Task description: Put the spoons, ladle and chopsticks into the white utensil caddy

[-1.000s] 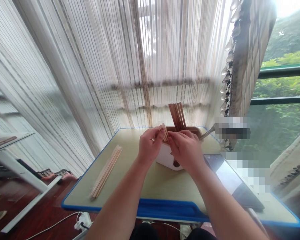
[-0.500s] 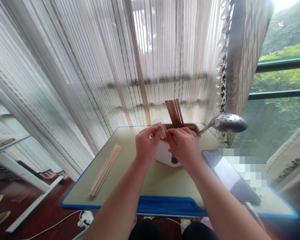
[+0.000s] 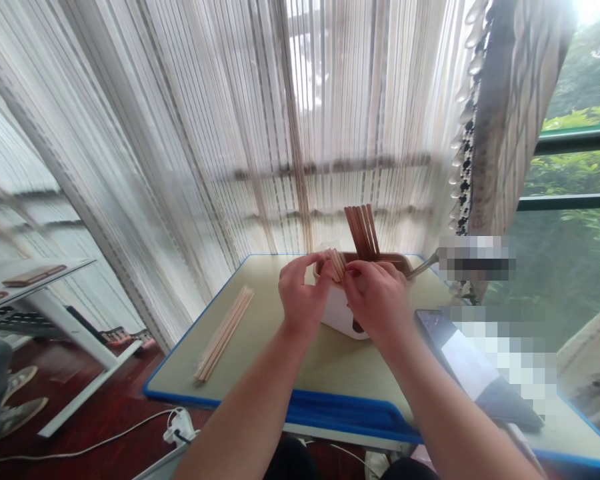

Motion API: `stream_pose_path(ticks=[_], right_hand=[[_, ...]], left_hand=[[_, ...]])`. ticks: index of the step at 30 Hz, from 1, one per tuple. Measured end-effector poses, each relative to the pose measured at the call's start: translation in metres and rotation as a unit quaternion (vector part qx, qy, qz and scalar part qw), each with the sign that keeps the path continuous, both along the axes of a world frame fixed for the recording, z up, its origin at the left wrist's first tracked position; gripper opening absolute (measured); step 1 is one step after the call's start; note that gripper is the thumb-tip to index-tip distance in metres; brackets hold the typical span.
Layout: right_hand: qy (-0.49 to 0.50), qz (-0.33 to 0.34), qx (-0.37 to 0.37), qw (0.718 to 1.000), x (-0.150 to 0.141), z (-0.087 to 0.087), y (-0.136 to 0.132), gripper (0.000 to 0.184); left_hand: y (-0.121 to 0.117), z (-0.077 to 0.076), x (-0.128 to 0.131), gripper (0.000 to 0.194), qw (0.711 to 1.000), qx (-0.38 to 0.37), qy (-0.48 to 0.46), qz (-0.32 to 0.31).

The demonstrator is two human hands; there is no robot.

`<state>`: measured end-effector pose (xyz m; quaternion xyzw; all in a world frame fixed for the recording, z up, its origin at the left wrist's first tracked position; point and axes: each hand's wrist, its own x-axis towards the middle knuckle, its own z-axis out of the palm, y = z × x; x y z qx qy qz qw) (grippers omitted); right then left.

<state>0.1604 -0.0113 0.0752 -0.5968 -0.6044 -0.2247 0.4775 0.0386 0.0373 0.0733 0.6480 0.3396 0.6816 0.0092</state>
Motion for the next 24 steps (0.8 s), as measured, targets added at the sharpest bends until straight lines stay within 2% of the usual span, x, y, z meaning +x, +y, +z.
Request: stream_pose_path(ticks=[3, 5, 8, 11, 14, 16, 19, 24], right_hand=[[0.006, 0.017, 0.059, 0.998, -0.002, -0.001, -0.003, 0.019], [-0.007, 0.056, 0.108, 0.993, -0.006, -0.004, -0.007, 0.019], [-0.078, 0.202, 0.119, 0.969, -0.019, -0.013, -0.011, 0.017], [-0.141, 0.329, 0.026, 0.933, -0.038, -0.028, -0.007, 0.017], [-0.124, 0.353, -0.097, 0.922, -0.05, -0.043, 0.003, 0.016], [-0.119, 0.353, -0.169, 0.912, -0.052, -0.051, 0.009, 0.016], [-0.111, 0.353, -0.232, 0.9, -0.05, -0.06, 0.014, 0.017], [-0.094, 0.352, -0.261, 0.894, -0.054, -0.064, 0.014, 0.018]], left_hand=[[-0.001, 0.006, -0.015, 0.022, 0.999, 0.028, -0.004, 0.046], [0.0, 0.007, -0.031, 0.022, 0.995, 0.006, 0.033, 0.091], [0.001, -0.002, -0.06, 0.021, 0.971, -0.097, 0.156, 0.153], [-0.003, -0.025, -0.088, 0.026, 0.914, -0.213, 0.255, 0.233], [-0.011, -0.052, -0.107, 0.032, 0.848, -0.293, 0.314, 0.312], [-0.015, -0.065, -0.113, 0.031, 0.812, -0.329, 0.348, 0.334], [-0.018, -0.073, -0.113, 0.029, 0.794, -0.352, 0.366, 0.335], [-0.02, -0.068, -0.108, 0.034, 0.798, -0.343, 0.368, 0.331]])
